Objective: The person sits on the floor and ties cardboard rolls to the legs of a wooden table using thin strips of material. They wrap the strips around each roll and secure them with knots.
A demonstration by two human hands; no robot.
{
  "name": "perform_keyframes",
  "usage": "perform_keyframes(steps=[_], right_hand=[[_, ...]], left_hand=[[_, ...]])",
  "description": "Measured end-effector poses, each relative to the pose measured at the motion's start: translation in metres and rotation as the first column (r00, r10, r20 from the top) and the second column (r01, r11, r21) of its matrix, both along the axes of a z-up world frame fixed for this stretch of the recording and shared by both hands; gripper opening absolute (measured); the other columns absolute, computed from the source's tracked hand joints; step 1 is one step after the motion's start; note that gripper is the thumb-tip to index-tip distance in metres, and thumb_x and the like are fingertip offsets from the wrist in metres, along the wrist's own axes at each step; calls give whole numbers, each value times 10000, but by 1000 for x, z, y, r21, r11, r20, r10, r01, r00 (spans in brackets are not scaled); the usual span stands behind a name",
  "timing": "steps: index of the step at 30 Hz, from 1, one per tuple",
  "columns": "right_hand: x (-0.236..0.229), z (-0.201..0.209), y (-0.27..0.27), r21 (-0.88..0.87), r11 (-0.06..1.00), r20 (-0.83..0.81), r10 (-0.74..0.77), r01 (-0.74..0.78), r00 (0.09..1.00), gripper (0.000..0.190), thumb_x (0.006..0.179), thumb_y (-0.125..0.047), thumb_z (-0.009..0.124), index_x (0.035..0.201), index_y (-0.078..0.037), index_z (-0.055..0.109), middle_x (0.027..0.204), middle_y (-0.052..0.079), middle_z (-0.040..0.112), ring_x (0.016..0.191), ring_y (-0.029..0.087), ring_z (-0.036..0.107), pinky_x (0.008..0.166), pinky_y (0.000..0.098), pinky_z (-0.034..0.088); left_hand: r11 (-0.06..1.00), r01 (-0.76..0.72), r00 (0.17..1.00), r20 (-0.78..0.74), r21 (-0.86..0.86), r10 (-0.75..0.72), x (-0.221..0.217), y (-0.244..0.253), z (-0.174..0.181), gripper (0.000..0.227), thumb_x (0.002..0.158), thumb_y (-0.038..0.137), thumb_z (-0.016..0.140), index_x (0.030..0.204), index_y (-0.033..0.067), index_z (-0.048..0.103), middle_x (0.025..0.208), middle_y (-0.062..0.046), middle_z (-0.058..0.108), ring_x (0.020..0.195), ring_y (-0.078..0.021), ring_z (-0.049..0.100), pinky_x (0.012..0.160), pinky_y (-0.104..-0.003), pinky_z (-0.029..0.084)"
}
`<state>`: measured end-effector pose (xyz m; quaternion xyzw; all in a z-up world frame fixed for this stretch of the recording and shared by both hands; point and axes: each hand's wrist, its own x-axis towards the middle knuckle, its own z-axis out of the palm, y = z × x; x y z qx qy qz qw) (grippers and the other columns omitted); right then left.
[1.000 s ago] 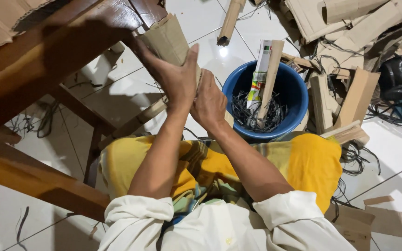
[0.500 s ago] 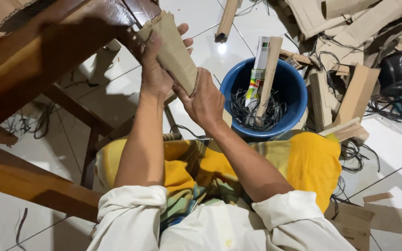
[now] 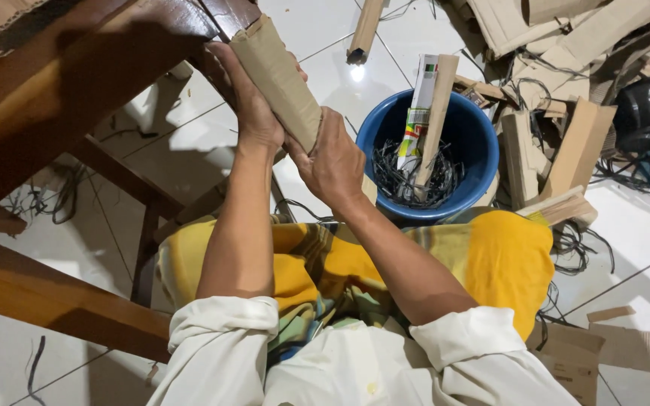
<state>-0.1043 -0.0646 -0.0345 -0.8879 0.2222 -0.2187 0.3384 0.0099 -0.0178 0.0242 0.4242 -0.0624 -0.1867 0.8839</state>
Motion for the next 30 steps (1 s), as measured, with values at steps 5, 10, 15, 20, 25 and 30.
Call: perform_keyframes(steps=[5, 10, 15, 20, 25, 30], right_hand=[[2, 2, 0, 16, 1000, -43, 1, 0, 999, 608, 908, -585, 605, 1258, -117, 437, 1117, 150, 619, 822, 455, 647, 529, 583, 438], [3, 3, 0, 49, 999, -56, 8, -5, 998, 599, 907, -597, 569, 1246, -118, 444, 1119, 148, 636, 807, 459, 654, 543, 578, 444], [2, 6, 0, 53, 999, -56, 12, -9, 998, 599, 906, -585, 563, 1271, -125, 447, 1189, 136, 614, 890, 478, 658, 594, 610, 458], [2, 6, 1, 9, 1000, -29, 14, -14, 999, 525, 908, -485, 634, 1232, -111, 458, 1158, 139, 599, 907, 436, 650, 579, 581, 475], [1, 10, -2, 61, 997, -43, 40, -37, 998, 514, 904, -484, 641, 1216, -121, 452, 1161, 129, 607, 951, 413, 658, 598, 580, 478], [1, 5, -1, 25, 999, 12, 45, -46, 999, 532, 870, -373, 701, 1230, -97, 423, 1112, 138, 611, 856, 375, 648, 510, 512, 477]], left_hand=[[987, 137, 989, 66, -87, -132, 6, 10, -24, 889, 709, 803, 490, 1178, 58, 608, 936, -129, 669, 855, -225, 662, 831, -370, 563], [966, 238, 971, 25, -102, -237, -9, 14, -22, 878, 672, 785, 591, 1121, 31, 596, 869, -118, 633, 784, -227, 646, 781, -354, 553], [993, 96, 995, 19, -73, -95, -6, 5, -30, 699, 764, 694, 545, 1033, 51, 594, 820, -125, 601, 752, -225, 587, 735, -356, 509], [910, -346, 920, 269, 227, 283, -32, 10, -28, 635, 935, 539, 523, 1379, 85, 510, 1161, -200, 653, 1030, -294, 661, 929, -418, 560], [818, -523, 791, 494, 240, 361, -27, 20, -48, 877, 957, 336, 867, 1544, 28, 294, 1608, -208, 417, 1512, -311, 428, 1305, -422, 334], [409, -678, 686, 726, 611, 54, -28, 26, -54, 970, 1189, 433, 722, 1634, 184, -102, 1764, -295, 116, 1667, -448, 302, 1394, -471, 340]])
